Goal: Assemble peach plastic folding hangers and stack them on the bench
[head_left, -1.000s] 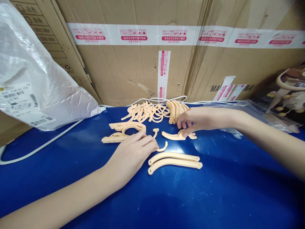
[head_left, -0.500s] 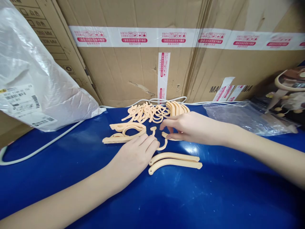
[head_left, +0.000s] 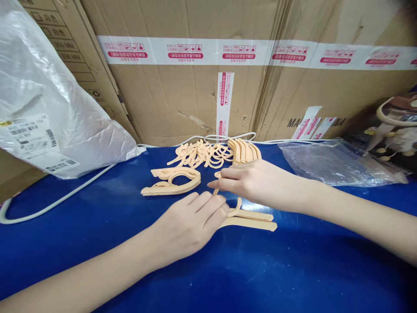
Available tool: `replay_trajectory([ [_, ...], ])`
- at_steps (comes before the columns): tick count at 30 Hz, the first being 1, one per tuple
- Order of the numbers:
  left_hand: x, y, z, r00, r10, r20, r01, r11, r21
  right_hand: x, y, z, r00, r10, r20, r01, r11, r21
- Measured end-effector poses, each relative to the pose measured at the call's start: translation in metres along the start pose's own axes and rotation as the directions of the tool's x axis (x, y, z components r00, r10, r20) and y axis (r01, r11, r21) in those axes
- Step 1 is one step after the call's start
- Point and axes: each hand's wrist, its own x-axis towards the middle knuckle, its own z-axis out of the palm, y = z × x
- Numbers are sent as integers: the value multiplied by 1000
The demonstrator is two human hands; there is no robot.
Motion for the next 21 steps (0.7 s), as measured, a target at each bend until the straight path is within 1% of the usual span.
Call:
replay_trajectory([
  [2, 0, 0, 0, 1000, 23, -12, -23, 999, -30, 0, -1, 1, 999, -32, -1, 32, 998, -49],
  [4, 0, 0, 0, 1000, 17, -4, -17, 997, -76, 0, -3, 2, 998, -59, -10, 58, 995, -86],
  [7, -1, -3, 1, 1000, -21, 11, 23, 985, -172, 0, -6, 3, 995, -85, -49, 78, 990, -121],
  [9, -2, -4, 0, 998, -64, -10, 59, 967, -250, 1, -3, 3, 993, -84, -79, 74, 990, -121],
  [11, -4, -4, -2, 993, -83, -87, 48, 937, -345, 1, 3, 4, 993, -42, -109, 36, 998, -52],
  [12, -5, -4, -3, 989, -65, -134, 8, 923, -384, 1, 7, 5, 993, -1, -122, 5, 999, 32],
  [13, -6, -3, -4, 984, -26, -177, -50, 910, -411, 1, 11, 6, 987, 64, -150, -40, 987, 156],
  [14, -6, -1, -5, 980, 30, -196, -110, 904, -412, 2, 14, 7, 977, 140, -158, -87, 949, 304],
  [15, -7, 0, -6, 977, 90, -192, -161, 904, -395, 3, 15, 9, 965, 211, -158, -116, 877, 465],
  [16, -6, 1, -6, 977, 134, -163, -187, 910, -371, 5, 14, 11, 952, 266, -149, -115, 766, 633],
  [17, -5, 2, -6, 982, 147, -116, -179, 920, -349, 6, 11, 14, 942, 311, -130, -93, 611, 786],
  [18, -4, 2, -6, 989, 131, -65, -145, 930, -338, 8, 7, 17, 927, 366, -87, -75, 406, 911],
  [19, -3, 2, -6, 996, 92, -9, -90, 936, -339, 10, 0, 20, 913, 406, -35, -57, 211, 976],
  [20, -1, 2, -5, 998, 44, 46, -25, 936, -351, 11, -6, 22, 900, 437, 18, -51, 64, 997],
  [21, 0, 1, -4, 995, 3, 100, 34, 930, -367, 12, -13, 24, 888, 456, 61, -56, -24, 998],
])
